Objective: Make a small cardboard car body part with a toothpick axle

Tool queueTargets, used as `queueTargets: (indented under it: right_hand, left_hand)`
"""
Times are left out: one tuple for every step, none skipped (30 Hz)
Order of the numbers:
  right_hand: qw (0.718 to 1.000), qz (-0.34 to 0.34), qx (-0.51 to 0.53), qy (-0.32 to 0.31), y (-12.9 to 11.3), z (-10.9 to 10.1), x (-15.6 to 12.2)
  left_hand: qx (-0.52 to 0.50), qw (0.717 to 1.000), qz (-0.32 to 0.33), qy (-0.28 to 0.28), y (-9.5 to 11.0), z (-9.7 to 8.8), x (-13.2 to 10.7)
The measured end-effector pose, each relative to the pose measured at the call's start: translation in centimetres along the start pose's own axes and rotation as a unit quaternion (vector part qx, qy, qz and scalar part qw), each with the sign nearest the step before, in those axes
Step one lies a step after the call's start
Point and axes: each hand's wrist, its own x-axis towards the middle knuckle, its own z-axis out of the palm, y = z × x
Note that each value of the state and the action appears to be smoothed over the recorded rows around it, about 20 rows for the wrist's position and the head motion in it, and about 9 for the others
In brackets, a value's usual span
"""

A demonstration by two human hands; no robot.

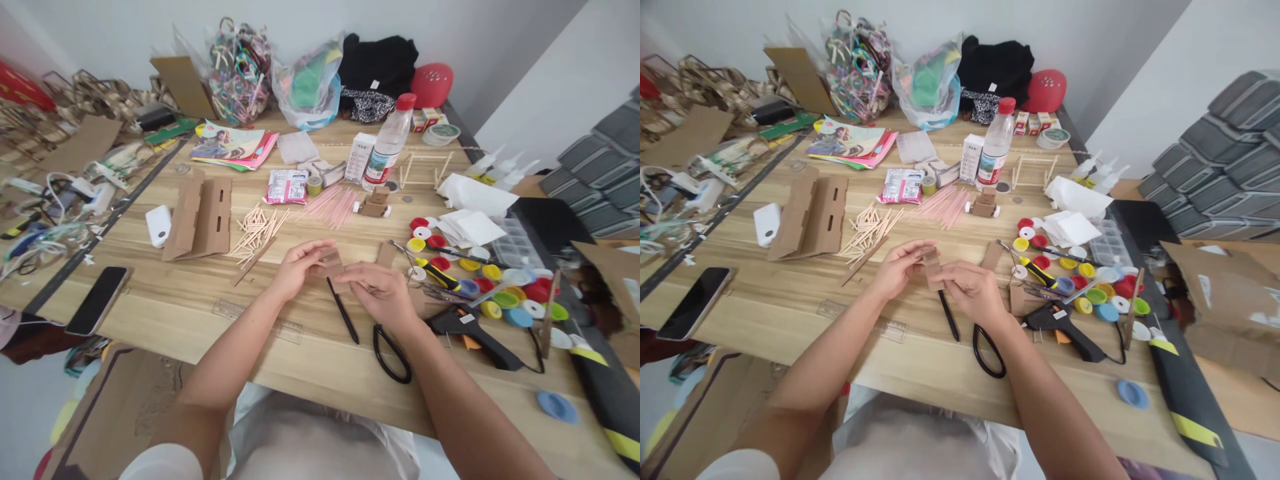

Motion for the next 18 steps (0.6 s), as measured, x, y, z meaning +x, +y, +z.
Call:
queueTargets:
  right_hand:
    - [1.000,0.013,0.008,0.005,-0.10,-0.11,0.05]
    - [1.000,0.023,0.017,0.007,-0.18,-0.21,0.10]
    - [0.999,0.031,0.026,0.008,-0.23,-0.28,0.13]
    - [0.999,0.037,0.034,0.008,-0.25,-0.32,0.15]
    - [0.998,0.041,0.041,0.007,-0.22,-0.32,0.15]
    - [0.998,0.045,0.046,0.004,-0.17,-0.28,0.14]
    - [0.998,0.049,0.050,0.000,-0.10,-0.23,0.12]
    - [0.997,0.054,0.052,-0.004,-0.01,-0.16,0.10]
    - [0.997,0.059,0.053,-0.009,0.07,-0.08,0.07]
    - [0.996,0.064,0.054,-0.015,0.15,-0.01,0.04]
    - [0.996,0.069,0.053,-0.021,0.20,0.05,0.02]
    - [0.996,0.071,0.053,-0.024,0.24,0.09,0.00]
    - [0.996,0.070,0.053,-0.029,0.26,0.11,-0.02]
    - [0.996,0.068,0.050,-0.030,0.27,0.12,-0.03]
    - [0.996,0.067,0.045,-0.030,0.27,0.11,-0.05]
    - [0.997,0.068,0.038,-0.028,0.28,0.09,-0.06]
    - [0.997,0.072,0.029,-0.025,0.29,0.07,-0.08]
    - [0.997,0.075,0.021,-0.022,0.32,0.03,-0.09]
  left_hand:
    - [-0.010,1.000,-0.003,-0.010,0.07,-0.06,0.05]
    - [-0.017,1.000,-0.001,-0.013,0.13,-0.06,0.07]
    - [-0.020,1.000,0.005,-0.007,0.18,-0.01,0.06]
    - [-0.019,1.000,0.013,0.007,0.20,0.09,0.05]
    - [-0.014,0.999,0.020,0.028,0.18,0.22,0.04]
    - [-0.006,0.998,0.026,0.049,0.13,0.36,0.03]
    - [0.004,0.997,0.029,0.068,0.06,0.49,0.02]
    - [0.012,0.996,0.029,0.083,0.00,0.59,0.03]
    - [0.018,0.995,0.029,0.093,-0.06,0.67,0.03]
    - [0.020,0.994,0.028,0.100,-0.08,0.73,0.03]
    - [0.019,0.994,0.030,0.105,-0.09,0.76,0.03]
    - [0.018,0.993,0.032,0.108,-0.07,0.78,0.02]
    - [0.016,0.993,0.036,0.110,-0.04,0.78,0.02]
    - [0.016,0.993,0.038,0.111,0.00,0.78,0.01]
    - [0.016,0.993,0.039,0.113,0.04,0.78,0.00]
    - [0.017,0.992,0.040,0.114,0.08,0.77,-0.01]
    - [0.018,0.992,0.039,0.116,0.11,0.78,-0.02]
    - [0.019,0.992,0.039,0.117,0.13,0.79,-0.03]
